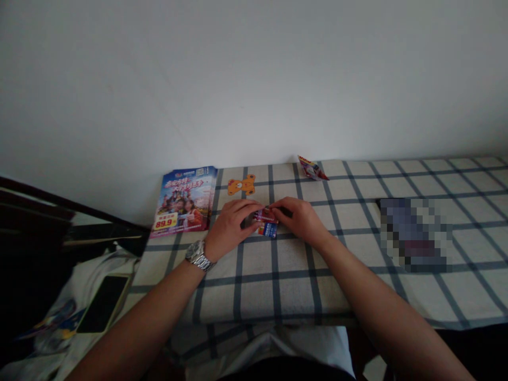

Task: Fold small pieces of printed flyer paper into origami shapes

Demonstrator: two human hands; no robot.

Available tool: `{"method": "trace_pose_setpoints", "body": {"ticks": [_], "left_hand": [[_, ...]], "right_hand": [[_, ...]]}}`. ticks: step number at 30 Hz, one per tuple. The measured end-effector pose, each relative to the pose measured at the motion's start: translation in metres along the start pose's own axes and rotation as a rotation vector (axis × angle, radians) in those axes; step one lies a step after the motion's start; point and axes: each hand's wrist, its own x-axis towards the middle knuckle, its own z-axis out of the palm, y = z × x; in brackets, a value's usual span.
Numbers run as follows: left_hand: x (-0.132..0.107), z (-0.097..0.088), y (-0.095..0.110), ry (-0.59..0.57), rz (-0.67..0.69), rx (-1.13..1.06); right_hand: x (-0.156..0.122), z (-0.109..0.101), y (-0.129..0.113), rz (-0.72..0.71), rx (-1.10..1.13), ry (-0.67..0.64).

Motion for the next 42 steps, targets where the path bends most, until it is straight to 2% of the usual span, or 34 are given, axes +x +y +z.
{"method": "trace_pose_setpoints", "body": {"ticks": [8,15,21,42], "left_hand": [[0.0,-0.003,0.002,0.007,-0.105,0.094],[0.0,-0.001,0.006,0.043,-0.193,0.182],[0.0,0.0,0.005,0.054,-0.183,0.171],[0.0,0.002,0.008,0.054,-0.161,0.112]], "right_hand": [[0.001,-0.002,0.005,-0.015,-0.017,0.1],[0.0,0.001,0.001,-0.097,-0.055,0.014],[0.0,0.008,0.009,-0.161,-0.14,-0.023],[0.001,0.008,0.011,-0.205,-0.141,-0.054]]}}
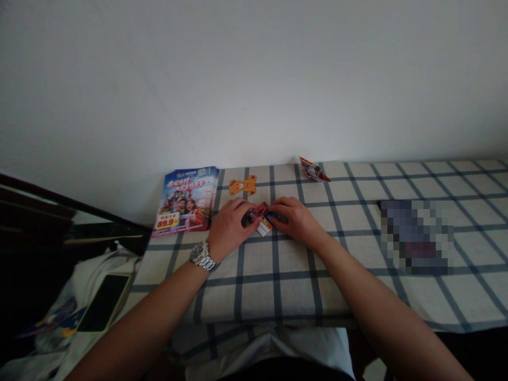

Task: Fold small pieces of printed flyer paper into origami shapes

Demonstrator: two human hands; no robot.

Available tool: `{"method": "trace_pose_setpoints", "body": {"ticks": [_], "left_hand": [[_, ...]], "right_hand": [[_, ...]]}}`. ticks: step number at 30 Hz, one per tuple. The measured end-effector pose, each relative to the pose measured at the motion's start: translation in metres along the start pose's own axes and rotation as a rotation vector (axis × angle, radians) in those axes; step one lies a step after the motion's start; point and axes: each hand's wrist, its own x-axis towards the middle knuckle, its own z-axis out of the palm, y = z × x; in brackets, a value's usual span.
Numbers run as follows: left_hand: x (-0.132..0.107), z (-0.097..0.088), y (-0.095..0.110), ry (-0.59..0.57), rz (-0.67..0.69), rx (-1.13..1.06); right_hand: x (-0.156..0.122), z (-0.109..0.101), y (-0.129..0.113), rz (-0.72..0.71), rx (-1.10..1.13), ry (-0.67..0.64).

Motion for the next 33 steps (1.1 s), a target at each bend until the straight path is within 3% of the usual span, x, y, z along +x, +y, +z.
{"method": "trace_pose_setpoints", "body": {"ticks": [12,33], "left_hand": [[0.001,0.0,0.0,0.007,-0.017,-0.021],[0.001,0.0,0.002,-0.005,-0.032,0.019]], "right_hand": [[0.005,0.004,-0.018,0.076,-0.086,0.045],[0.005,0.002,-0.02,0.042,-0.114,-0.005]]}}
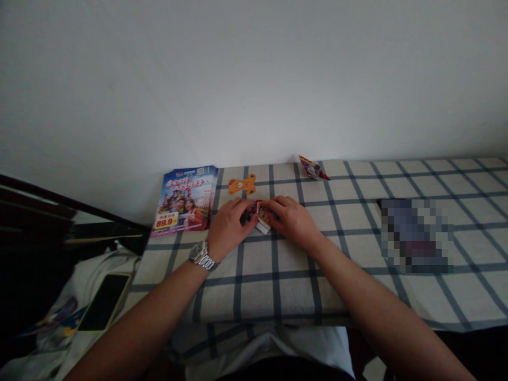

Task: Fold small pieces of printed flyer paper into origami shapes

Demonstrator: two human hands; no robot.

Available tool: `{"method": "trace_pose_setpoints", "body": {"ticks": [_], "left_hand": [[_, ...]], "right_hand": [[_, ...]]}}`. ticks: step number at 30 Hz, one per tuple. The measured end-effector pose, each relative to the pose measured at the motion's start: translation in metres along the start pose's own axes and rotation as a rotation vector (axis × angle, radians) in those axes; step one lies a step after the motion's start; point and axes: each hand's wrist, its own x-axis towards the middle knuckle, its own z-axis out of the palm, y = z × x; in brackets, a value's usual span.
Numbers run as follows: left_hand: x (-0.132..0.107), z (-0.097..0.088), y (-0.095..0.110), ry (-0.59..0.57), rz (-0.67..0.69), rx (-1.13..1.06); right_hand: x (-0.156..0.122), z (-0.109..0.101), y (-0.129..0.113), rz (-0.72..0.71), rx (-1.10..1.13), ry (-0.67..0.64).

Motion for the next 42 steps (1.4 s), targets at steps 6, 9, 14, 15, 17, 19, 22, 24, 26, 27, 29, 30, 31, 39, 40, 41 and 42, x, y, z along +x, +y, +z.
{"method": "trace_pose_setpoints", "body": {"ticks": [6,9,14,15,17,19,22,24,26,27,29,30,31,39,40,41,42], "left_hand": [[-0.0009,0.0013,-0.0011,-0.004,-0.002,-0.014],[-0.0014,0.0017,-0.0018,-0.011,-0.002,-0.013],[-0.0011,0.0014,-0.0013,-0.013,-0.009,0.012],[-0.0009,0.0012,-0.0011,-0.014,-0.008,0.012],[-0.0007,0.0009,-0.0006,-0.015,-0.006,0.012],[-0.0007,0.0005,-0.0001,-0.013,-0.007,0.01],[-0.0008,0.0004,0.0003,-0.006,-0.012,0.008],[-0.0008,0.0006,0.0005,-0.004,-0.012,0.006],[-0.0006,0.0007,0.0006,-0.008,-0.01,0.003],[-0.0006,0.0006,0.0006,-0.009,-0.009,0.002],[-0.0005,0.0006,0.0007,-0.01,-0.012,0.004],[-0.0005,0.0005,0.0007,-0.012,-0.013,0.007],[-0.0005,0.0006,0.0007,-0.012,-0.015,0.009],[-0.0006,0.0023,0.0008,-0.015,-0.012,-0.002],[-0.0005,0.0025,0.0007,-0.018,-0.011,-0.004],[-0.0004,0.0026,0.0006,-0.02,-0.011,-0.006],[-0.0003,0.0026,0.0005,-0.02,-0.011,-0.008]], "right_hand": [[0.0004,0.0028,0.0033,-0.067,0.0,0.017],[0.0009,0.0025,0.0026,-0.09,0.001,0.007],[0.0024,0.0002,0.0,-0.089,0.012,-0.007],[0.0026,-0.0002,-0.0004,-0.089,0.011,-0.007],[0.0027,-0.0007,-0.0007,-0.09,0.008,-0.003],[0.0023,-0.0005,-0.0004,-0.085,0.004,-0.001],[0.0014,0.0002,0.0007,-0.068,-0.004,-0.002],[0.0009,0.0005,0.0009,-0.062,-0.012,-0.003],[0.0009,0.0005,0.0002,-0.06,-0.02,-0.006],[0.0012,0.0004,-0.0004,-0.059,-0.025,-0.007],[0.0018,0.0004,-0.0015,-0.056,-0.034,-0.002],[0.0022,0.0006,-0.0018,-0.055,-0.038,-0.001],[0.0025,0.0008,-0.0019,-0.055,-0.044,0.001],[0.002,0.0047,0.0031,-0.096,-0.048,0.026],[0.0018,0.0048,0.0031,-0.105,-0.048,0.024],[0.0016,0.0047,0.0029,-0.111,-0.047,0.026],[0.0015,0.0046,0.0025,-0.114,-0.047,0.028]]}}
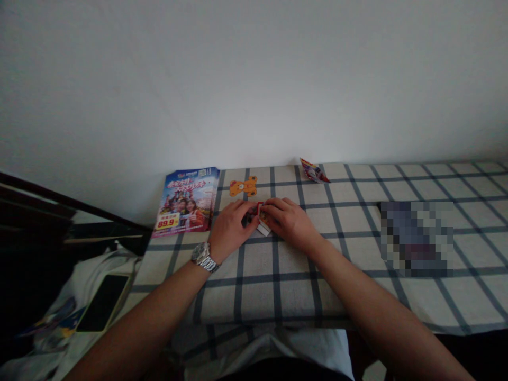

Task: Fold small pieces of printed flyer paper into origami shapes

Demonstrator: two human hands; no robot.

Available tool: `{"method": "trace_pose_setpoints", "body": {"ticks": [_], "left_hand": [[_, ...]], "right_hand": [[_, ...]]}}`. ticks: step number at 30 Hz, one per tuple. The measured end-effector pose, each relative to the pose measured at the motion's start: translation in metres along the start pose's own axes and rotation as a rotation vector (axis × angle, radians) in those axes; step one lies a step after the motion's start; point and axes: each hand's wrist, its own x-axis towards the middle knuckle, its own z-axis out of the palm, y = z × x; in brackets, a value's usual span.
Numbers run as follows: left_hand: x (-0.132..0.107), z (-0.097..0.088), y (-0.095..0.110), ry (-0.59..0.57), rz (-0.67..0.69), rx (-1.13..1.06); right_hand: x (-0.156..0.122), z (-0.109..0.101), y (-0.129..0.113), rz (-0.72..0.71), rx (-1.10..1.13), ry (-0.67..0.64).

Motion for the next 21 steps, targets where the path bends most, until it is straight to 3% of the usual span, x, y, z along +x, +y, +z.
{"method": "trace_pose_setpoints", "body": {"ticks": [21], "left_hand": [[-0.0006,-0.0003,0.0005,-0.001,0.0,-0.018]], "right_hand": [[0.0031,-0.0029,-0.003,-0.032,-0.013,-0.03]]}}
